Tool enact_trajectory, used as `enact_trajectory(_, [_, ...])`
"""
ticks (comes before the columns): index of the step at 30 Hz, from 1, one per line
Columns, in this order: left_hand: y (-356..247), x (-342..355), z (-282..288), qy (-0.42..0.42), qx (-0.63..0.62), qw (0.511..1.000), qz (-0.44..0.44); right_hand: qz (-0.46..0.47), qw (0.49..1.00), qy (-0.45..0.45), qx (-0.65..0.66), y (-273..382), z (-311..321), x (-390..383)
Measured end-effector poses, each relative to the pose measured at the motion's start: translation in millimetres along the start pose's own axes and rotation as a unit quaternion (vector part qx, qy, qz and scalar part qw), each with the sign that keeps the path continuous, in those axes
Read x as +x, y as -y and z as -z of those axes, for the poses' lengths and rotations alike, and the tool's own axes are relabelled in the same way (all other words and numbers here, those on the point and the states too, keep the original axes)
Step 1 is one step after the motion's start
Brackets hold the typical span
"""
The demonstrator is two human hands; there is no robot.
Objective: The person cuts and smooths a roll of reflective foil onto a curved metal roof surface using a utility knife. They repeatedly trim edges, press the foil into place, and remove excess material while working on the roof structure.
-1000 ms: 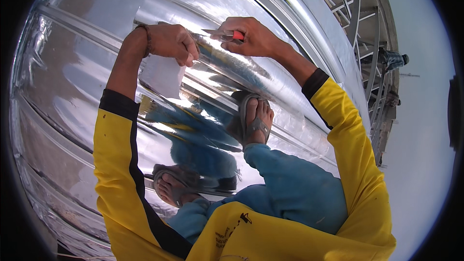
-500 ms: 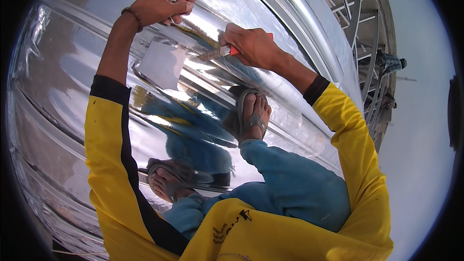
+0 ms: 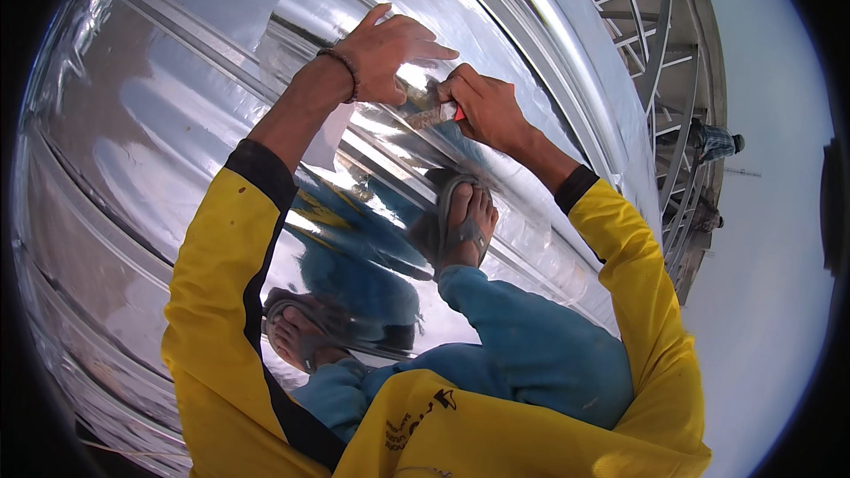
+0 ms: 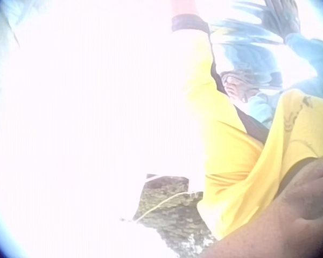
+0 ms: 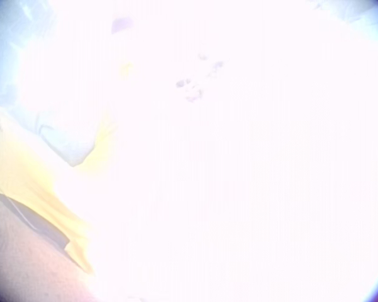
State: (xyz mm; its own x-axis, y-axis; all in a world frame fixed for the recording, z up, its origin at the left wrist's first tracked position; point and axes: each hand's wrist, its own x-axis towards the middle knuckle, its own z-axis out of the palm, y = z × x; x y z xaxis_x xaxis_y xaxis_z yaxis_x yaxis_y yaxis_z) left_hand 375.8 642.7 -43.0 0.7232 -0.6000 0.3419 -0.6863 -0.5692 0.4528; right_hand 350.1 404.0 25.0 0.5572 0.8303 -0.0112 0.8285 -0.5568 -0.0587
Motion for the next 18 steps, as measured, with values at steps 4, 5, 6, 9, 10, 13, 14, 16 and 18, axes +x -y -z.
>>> enact_trajectory(4, [2,2,-1,-0.024,-0.038,0.999,-0.008,-0.023,0.998,0.065,0.014,0,5,-10])
enact_trajectory(5, [4,3,-1,-0.033,-0.064,0.997,-0.011,-0.007,0.997,0.072,0.009,2,6,-12])
enact_trajectory(6, [6,4,0,-0.040,-0.090,0.995,-0.014,0.009,0.997,0.077,0.004,5,9,-11])
enact_trajectory(9, [9,9,3,-0.056,-0.141,0.988,-0.011,0.070,0.995,0.064,-0.009,14,9,-4])
enact_trajectory(10, [9,12,5,-0.042,-0.143,0.989,-0.004,0.092,0.994,0.053,-0.014,17,6,-1])
enact_trajectory(13, [6,21,12,-0.006,-0.139,0.990,0.019,0.088,0.989,0.081,-0.084,21,-6,5])
enact_trajectory(14, [3,23,15,0.002,-0.130,0.991,0.027,0.085,0.989,0.071,-0.100,23,-7,6])
enact_trajectory(16, [3,24,13,0.008,-0.116,0.992,0.041,0.086,0.986,0.051,-0.131,25,-8,10])
enact_trajectory(18, [4,26,10,0.003,-0.108,0.993,0.048,0.079,0.988,0.051,-0.126,24,-2,13])
